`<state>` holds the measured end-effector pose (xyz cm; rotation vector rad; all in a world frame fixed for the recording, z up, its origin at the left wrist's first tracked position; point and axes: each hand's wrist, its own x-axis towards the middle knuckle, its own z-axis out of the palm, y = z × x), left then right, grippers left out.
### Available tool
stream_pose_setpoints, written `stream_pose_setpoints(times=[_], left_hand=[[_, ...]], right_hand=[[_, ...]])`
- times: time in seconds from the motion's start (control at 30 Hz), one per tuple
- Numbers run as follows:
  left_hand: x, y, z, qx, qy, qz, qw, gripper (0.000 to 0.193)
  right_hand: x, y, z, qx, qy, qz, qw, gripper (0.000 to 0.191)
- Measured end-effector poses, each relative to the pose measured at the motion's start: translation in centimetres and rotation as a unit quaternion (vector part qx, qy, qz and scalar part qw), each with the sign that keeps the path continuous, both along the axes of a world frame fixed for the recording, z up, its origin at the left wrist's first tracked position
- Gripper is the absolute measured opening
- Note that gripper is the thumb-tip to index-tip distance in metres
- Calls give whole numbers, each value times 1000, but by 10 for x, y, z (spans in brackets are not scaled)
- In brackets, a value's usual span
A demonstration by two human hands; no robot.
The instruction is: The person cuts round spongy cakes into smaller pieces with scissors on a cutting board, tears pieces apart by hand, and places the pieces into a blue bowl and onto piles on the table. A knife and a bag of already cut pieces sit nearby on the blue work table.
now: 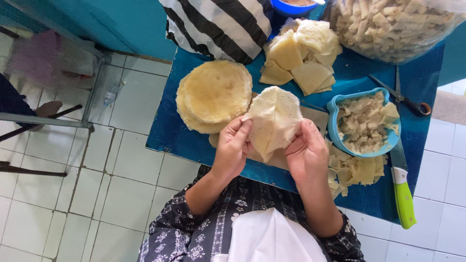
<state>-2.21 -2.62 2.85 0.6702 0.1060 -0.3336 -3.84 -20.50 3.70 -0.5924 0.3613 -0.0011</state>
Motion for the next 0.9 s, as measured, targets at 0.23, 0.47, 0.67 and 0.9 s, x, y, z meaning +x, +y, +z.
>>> stream_pose_setpoints(times=[0.23, 0.47, 0.67, 0.9], left_hand=[[-7, 10, 29, 156, -104, -92, 978, 45], [-1, 20, 32, 435, -269, -21, 859, 19], [1, 39, 14, 250, -118, 55, 960, 24], [6, 80, 22, 65, 9, 166, 984, 29]], right_hand=[[4, -9, 12, -204, -29, 147, 967, 33], [-16, -7, -3, -233, -124, 97, 960, 8], [-20, -14, -7, -10, -1, 52, 999, 28], [-28, -40, -8, 44, 129, -76, 988, 39]])
